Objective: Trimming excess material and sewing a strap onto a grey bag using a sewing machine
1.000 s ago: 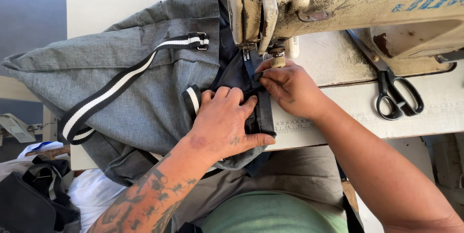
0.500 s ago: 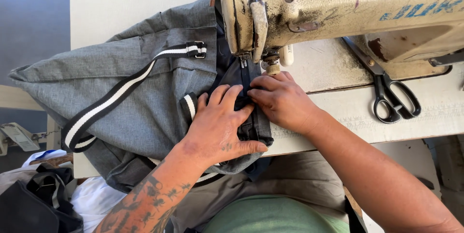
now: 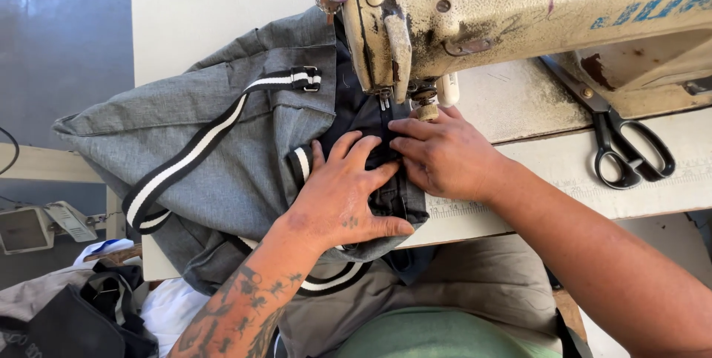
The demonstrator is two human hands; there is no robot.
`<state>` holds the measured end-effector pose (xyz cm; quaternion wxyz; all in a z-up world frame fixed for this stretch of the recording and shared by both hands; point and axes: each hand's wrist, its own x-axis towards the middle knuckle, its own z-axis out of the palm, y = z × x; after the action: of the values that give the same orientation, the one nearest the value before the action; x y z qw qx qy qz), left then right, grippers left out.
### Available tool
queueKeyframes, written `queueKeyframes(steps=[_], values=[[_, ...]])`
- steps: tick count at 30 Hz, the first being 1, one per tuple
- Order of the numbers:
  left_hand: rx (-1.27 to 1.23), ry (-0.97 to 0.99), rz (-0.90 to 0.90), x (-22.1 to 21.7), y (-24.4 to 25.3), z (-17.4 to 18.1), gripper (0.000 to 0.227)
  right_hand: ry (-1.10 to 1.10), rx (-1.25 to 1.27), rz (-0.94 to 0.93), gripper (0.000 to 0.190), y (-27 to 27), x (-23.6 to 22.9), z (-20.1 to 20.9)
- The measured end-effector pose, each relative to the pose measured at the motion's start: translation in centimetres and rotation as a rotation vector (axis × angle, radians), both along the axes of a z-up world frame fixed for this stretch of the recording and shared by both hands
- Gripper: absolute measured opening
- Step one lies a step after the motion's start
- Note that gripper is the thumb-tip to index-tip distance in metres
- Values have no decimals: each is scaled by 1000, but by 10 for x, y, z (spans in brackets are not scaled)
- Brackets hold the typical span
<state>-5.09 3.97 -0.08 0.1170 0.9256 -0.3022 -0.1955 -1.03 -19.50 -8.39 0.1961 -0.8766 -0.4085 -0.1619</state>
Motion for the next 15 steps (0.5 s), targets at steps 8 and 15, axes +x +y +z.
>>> queueKeyframes(steps=[8,15], values=[[53,3,-7,12,-9,18,105,474,-122,-4,38,-5,30,22],[176,-271,-17,-12,-7,21,38,371,21,227,53,-9,40,21]])
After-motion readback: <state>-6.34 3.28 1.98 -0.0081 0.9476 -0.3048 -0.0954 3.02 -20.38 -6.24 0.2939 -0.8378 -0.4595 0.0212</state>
